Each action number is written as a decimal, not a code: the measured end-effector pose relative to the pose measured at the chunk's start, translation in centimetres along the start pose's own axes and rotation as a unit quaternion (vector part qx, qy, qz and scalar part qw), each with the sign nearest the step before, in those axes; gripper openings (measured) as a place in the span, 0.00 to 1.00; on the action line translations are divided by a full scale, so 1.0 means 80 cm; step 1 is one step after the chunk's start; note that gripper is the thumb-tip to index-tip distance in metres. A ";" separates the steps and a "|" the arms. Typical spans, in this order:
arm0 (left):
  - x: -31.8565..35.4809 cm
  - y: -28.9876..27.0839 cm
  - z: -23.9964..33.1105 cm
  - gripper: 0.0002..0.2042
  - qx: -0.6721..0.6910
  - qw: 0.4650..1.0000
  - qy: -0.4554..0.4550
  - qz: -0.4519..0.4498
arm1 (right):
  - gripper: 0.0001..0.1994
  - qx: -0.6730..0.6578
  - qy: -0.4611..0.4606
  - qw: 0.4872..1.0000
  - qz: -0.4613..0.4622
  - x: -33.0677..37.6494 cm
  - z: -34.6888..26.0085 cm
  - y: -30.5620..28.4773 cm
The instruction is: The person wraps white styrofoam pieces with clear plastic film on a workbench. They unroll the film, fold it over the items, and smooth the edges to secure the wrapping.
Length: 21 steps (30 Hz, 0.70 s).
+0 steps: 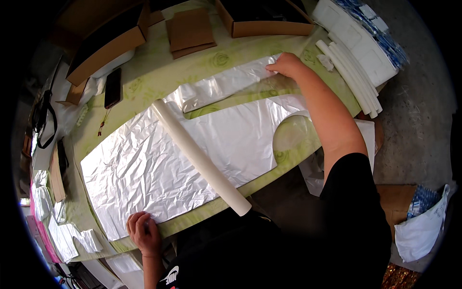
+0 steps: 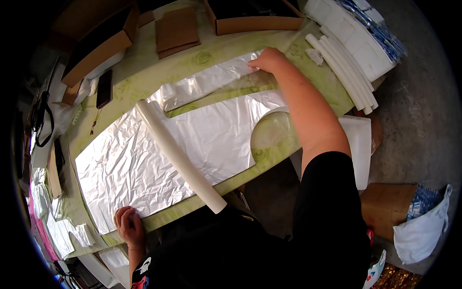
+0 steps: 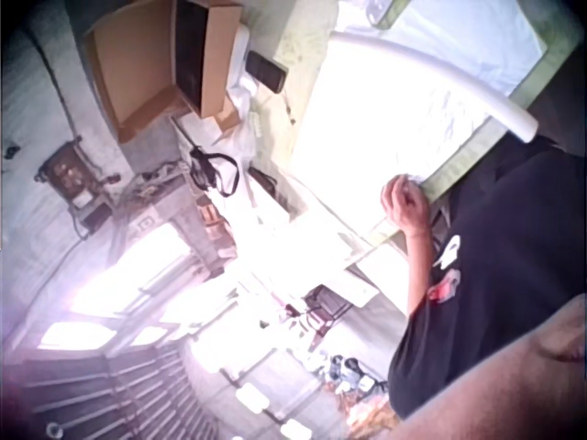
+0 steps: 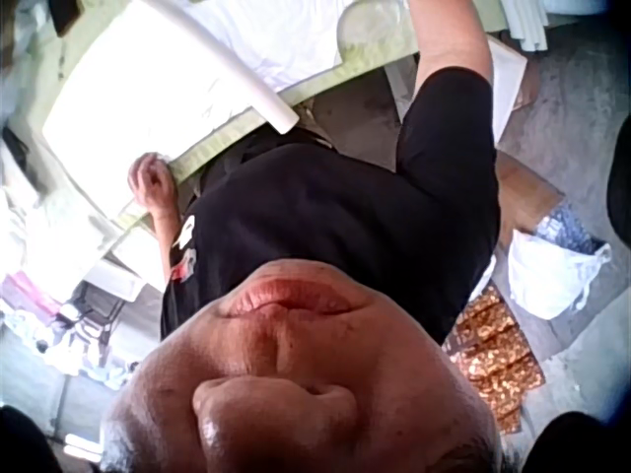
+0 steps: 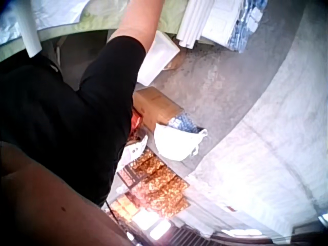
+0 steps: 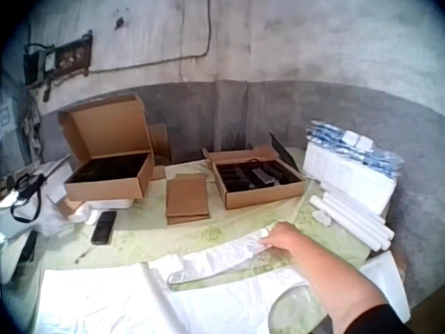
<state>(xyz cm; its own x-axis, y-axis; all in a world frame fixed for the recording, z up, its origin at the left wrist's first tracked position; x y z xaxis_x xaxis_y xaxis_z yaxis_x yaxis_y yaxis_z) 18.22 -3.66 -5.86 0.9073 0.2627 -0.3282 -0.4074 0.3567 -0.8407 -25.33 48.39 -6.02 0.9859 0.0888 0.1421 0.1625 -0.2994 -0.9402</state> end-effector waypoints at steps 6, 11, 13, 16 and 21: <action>-0.001 -0.002 0.003 0.09 0.003 1.000 0.011 0.004 | 0.27 -0.050 -0.069 0.990 0.110 -0.009 -0.013 0.013; -0.003 -0.003 0.003 0.09 0.006 1.000 0.010 0.001 | 0.23 -0.050 0.042 0.961 0.267 -0.030 0.068 -0.035; -0.002 -0.004 0.004 0.10 0.009 1.000 0.011 0.003 | 0.21 -0.017 0.076 0.950 0.301 -0.015 0.073 -0.056; -0.003 -0.004 0.006 0.10 0.009 1.000 0.015 0.004 | 0.20 -0.008 0.017 0.938 0.345 0.009 0.055 -0.064; 0.000 -0.009 0.008 0.09 0.005 1.000 0.009 0.001 | 0.18 -0.140 -0.270 0.914 0.270 0.144 -0.085 -0.014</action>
<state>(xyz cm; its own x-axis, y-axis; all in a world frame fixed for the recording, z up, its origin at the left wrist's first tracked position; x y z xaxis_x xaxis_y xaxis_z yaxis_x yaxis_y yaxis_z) 18.46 -3.33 -5.01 0.9084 0.2479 -0.3368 -0.4097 0.3656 -0.8358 -13.87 43.27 -1.20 0.7741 0.2893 -0.5630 -0.2623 -0.6629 -0.7013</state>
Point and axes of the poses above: each hand's wrist, its own x-axis away from the middle knuckle, its own y-axis out of the palm, z = x × y, the point moved 4 cm from there along -x, towards the middle knuckle, and after that the axes turned 11 degrees about -y, right-handed, at the moved point
